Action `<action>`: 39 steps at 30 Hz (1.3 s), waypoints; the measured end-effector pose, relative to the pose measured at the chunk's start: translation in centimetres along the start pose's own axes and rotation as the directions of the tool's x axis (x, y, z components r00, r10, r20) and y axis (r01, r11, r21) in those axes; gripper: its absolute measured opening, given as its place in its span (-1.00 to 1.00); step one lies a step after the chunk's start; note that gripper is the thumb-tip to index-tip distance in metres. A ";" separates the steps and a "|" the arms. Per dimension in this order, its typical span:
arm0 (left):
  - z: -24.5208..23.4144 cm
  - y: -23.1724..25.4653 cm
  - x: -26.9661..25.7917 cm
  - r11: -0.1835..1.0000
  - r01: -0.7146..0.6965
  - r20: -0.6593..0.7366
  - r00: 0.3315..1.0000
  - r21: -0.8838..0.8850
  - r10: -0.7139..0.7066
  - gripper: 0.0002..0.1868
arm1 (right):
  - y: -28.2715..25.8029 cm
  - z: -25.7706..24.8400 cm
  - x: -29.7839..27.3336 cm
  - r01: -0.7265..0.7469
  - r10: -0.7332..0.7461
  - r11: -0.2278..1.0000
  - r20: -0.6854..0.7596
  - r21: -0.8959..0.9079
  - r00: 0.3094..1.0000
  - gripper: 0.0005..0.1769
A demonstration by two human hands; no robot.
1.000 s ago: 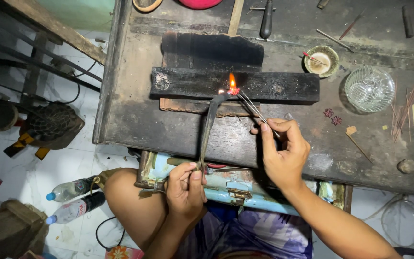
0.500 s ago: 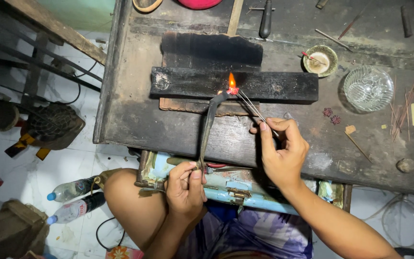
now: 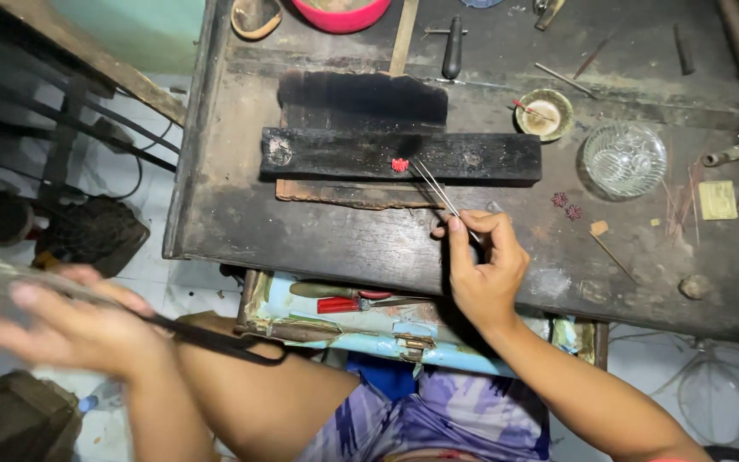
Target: Soldering small metal jewelry components using a torch and tweezers on a workbench.
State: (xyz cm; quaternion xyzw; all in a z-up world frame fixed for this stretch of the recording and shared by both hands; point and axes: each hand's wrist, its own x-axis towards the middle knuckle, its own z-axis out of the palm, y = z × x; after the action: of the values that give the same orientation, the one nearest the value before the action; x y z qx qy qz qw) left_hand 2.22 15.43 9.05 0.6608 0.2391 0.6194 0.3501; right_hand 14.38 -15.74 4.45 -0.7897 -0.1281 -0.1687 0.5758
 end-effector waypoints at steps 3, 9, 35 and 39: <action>1.8 -9.5 8.2 0.929 0.369 0.160 0.916 0.026 -0.368 -0.62 | -0.1 0.0 -0.1 0.075 -0.076 0.997 -0.018 -0.019 0.997 -0.87; 11.1 -13.1 10.5 0.923 0.212 0.731 0.564 0.321 -0.383 -0.75 | 0.7 0.1 -0.7 0.149 -0.152 0.988 -0.051 -0.048 0.987 -0.79; 8.2 7.5 -15.3 0.925 0.377 0.923 0.369 -0.041 -0.109 -0.88 | -2.0 -0.1 -1.4 0.479 -0.468 0.861 -0.106 0.172 0.878 -0.78; 11.7 9.1 -12.0 0.887 0.454 0.945 0.318 -0.082 -0.076 -0.74 | -0.8 -0.1 -0.8 0.468 -0.464 0.882 -0.074 0.061 0.883 -0.93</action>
State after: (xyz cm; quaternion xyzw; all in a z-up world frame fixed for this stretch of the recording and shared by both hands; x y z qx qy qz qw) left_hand 11.23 -1.33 8.26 0.7723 -0.0006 0.1039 0.6267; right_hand 13.34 -15.57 4.88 -0.7078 -0.3039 -0.3197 0.5518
